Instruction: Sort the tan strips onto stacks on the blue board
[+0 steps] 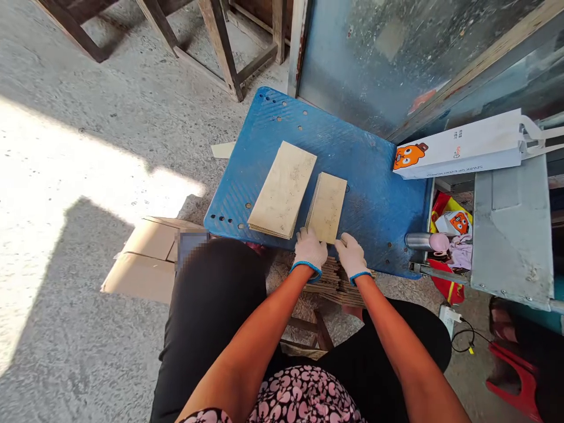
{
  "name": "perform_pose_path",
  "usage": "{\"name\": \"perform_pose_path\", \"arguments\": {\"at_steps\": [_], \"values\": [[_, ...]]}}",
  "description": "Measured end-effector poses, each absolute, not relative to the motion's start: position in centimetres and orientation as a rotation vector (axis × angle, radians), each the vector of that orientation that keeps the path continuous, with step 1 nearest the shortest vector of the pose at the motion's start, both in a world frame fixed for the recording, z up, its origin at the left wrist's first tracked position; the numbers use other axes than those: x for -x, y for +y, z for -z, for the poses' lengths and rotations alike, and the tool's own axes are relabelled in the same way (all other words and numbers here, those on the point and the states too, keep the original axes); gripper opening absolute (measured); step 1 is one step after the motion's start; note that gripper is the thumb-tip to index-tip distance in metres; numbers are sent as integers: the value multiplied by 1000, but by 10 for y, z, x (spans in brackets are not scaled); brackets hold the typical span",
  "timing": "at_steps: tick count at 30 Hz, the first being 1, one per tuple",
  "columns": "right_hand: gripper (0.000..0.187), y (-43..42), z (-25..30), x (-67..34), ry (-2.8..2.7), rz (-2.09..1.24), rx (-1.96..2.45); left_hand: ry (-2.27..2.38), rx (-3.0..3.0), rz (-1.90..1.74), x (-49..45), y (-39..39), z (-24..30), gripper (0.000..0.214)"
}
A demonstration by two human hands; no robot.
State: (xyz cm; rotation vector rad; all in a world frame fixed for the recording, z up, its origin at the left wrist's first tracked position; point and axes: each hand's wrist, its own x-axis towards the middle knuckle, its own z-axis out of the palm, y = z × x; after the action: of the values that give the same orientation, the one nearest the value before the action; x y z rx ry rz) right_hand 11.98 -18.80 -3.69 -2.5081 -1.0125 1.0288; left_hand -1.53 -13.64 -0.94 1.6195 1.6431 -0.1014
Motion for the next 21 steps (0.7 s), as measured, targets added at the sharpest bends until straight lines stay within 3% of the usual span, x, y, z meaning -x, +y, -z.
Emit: {"name": "perform_pose_path", "arguments": {"at_steps": [21], "values": [[52,-173,73,-119,-465,-1413,1981,1709,-1246,182,21,-112,36,53]]}}
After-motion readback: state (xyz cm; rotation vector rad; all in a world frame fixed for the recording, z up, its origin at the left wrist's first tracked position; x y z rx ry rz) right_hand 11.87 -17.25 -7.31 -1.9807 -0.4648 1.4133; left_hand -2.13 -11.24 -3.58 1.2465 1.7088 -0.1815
